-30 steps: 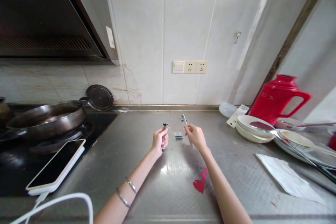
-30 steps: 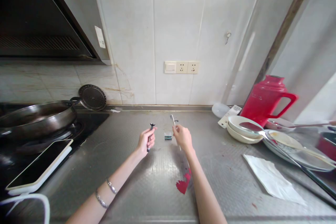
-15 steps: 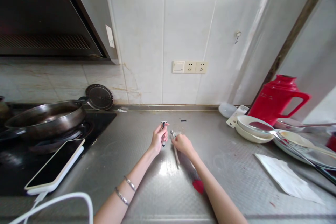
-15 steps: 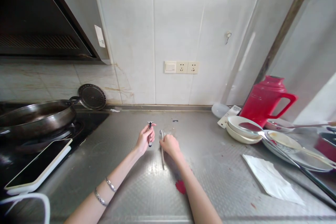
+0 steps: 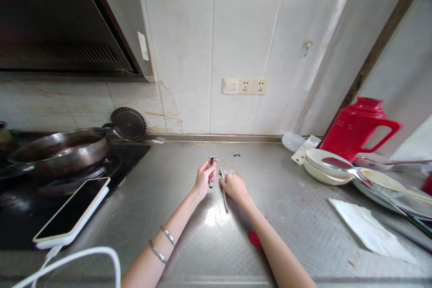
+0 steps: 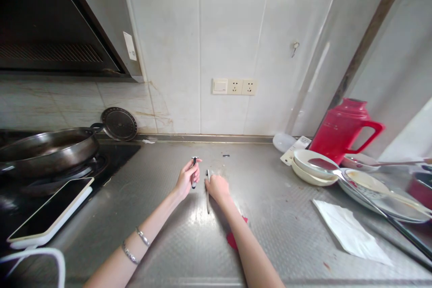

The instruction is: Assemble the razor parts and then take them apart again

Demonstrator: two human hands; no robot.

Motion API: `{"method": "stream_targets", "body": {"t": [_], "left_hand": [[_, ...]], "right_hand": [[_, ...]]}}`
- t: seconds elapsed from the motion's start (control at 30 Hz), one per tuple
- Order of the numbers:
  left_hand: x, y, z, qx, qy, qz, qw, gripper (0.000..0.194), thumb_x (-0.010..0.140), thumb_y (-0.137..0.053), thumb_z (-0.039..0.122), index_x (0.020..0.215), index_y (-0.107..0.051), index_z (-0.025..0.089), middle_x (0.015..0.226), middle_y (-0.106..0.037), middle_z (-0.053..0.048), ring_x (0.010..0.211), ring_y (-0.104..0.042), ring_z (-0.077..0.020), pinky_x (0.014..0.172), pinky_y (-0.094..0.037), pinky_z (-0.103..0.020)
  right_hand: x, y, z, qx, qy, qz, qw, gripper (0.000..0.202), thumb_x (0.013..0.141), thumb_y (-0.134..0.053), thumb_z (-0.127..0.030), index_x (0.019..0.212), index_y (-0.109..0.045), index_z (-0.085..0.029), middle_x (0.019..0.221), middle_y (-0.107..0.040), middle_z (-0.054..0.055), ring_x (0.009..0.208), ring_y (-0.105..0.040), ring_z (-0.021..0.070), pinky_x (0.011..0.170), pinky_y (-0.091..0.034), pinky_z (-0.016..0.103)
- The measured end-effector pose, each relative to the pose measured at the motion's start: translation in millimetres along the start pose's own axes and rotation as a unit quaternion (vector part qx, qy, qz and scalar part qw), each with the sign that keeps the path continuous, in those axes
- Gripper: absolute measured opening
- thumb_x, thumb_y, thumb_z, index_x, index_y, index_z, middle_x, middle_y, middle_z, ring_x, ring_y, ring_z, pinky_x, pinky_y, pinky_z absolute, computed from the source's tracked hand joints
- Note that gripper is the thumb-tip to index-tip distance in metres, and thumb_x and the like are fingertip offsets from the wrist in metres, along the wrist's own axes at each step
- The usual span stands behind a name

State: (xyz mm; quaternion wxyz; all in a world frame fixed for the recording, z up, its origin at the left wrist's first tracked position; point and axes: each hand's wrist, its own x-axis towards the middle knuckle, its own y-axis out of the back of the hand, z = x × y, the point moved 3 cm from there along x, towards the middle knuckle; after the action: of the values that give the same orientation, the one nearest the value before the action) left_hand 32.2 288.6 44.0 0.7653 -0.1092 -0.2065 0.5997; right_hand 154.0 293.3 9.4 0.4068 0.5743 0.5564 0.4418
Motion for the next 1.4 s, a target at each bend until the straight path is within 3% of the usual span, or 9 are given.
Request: {"method": "stream_targets", "body": {"t": [0.1, 0.23, 0.4, 0.53, 0.77, 1.2, 1.4], "left_hand": [[1, 1.3, -2, -0.001, 0.007, -0.002, 1.0, 0.034, 0.071, -0.062, 0.04, 0.096, -0.057, 0.017, 0.05, -0.037, 0.008, 0.04, -0.03, -0.0039, 0.042, -0.027, -0.018], [2, 3.0, -3, -0.005, 0.021, 0.007, 1.0, 0.035, 0.069, -0.064, 0.039, 0.095, -0.056, 0.016, 0.049, -0.037, 0.008, 0.039, -0.03, -0.0039, 0.042, -0.027, -0.018], [3, 4.1, -4, -0.006, 0.029, 0.011, 1.0, 0.035, 0.068, -0.065, 0.039, 0.094, -0.056, 0.017, 0.049, -0.038, 0.008, 0.039, -0.03, -0.004, 0.041, -0.027, -0.018], [3, 4.3, -4, -0.005, 0.031, 0.009, 0.999, 0.036, 0.068, -0.066, 0.039, 0.094, -0.057, 0.017, 0.049, -0.038, 0.008, 0.039, -0.031, -0.004, 0.041, -0.027, -0.018], [2, 4.3, -5, -0.009, 0.028, 0.008, 1.0, 0.036, 0.068, -0.065, 0.039, 0.095, -0.056, 0.017, 0.05, -0.038, 0.008, 0.039, -0.03, -0.0036, 0.041, -0.025, -0.018], [3, 5.4, -4, -0.01, 0.03, 0.023, 0.999, 0.037, 0.067, -0.066, 0.039, 0.095, -0.056, 0.017, 0.05, -0.038, 0.008, 0.039, -0.03, -0.0036, 0.041, -0.025, -0.018], [3, 6.1, -5, -0.015, 0.028, 0.022, 0.999, 0.035, 0.068, -0.065, 0.037, 0.095, -0.057, 0.017, 0.05, -0.037, 0.008, 0.039, -0.03, -0.0033, 0.04, -0.025, -0.018]], "right_hand": [[4, 12, 11, 0.004, -0.003, 0.037, 0.999, 0.042, 0.086, -0.037, -0.044, 0.077, -0.067, -0.016, 0.081, -0.068, 0.015, 0.076, -0.064, 0.023, 0.061, -0.041, 0.027], [11, 27, 40, 0.036, 0.004, 0.098, 0.995, 0.032, 0.086, -0.041, -0.038, 0.082, -0.066, -0.019, 0.083, -0.066, 0.009, 0.077, -0.061, 0.018, 0.06, -0.038, 0.023], [20, 22, 61, 0.101, 0.106, 0.114, 0.983, 0.023, 0.084, -0.046, -0.028, 0.091, -0.066, -0.021, 0.098, -0.061, 0.006, 0.092, -0.054, 0.0156, 0.073, -0.038, 0.022], [26, 10, 61, 0.107, 0.157, 0.103, 0.976, 0.022, 0.084, -0.048, -0.025, 0.09, -0.068, -0.02, 0.101, -0.059, 0.007, 0.098, -0.049, 0.018, 0.082, -0.037, 0.025], [31, 7, 53, 0.081, 0.201, 0.081, 0.973, 0.023, 0.085, -0.047, -0.025, 0.088, -0.069, -0.019, 0.097, -0.062, 0.006, 0.095, -0.049, 0.0173, 0.083, -0.036, 0.025], [30, 11, 50, 0.053, 0.196, 0.043, 0.978, 0.023, 0.084, -0.048, -0.023, 0.082, -0.071, -0.019, 0.098, -0.064, 0.006, 0.094, -0.053, 0.017, 0.084, -0.036, 0.023], [29, 14, 47, 0.042, 0.195, 0.054, 0.978, 0.024, 0.085, -0.048, -0.025, 0.081, -0.07, -0.018, 0.096, -0.065, 0.008, 0.094, -0.054, 0.0166, 0.083, -0.036, 0.021]]}}
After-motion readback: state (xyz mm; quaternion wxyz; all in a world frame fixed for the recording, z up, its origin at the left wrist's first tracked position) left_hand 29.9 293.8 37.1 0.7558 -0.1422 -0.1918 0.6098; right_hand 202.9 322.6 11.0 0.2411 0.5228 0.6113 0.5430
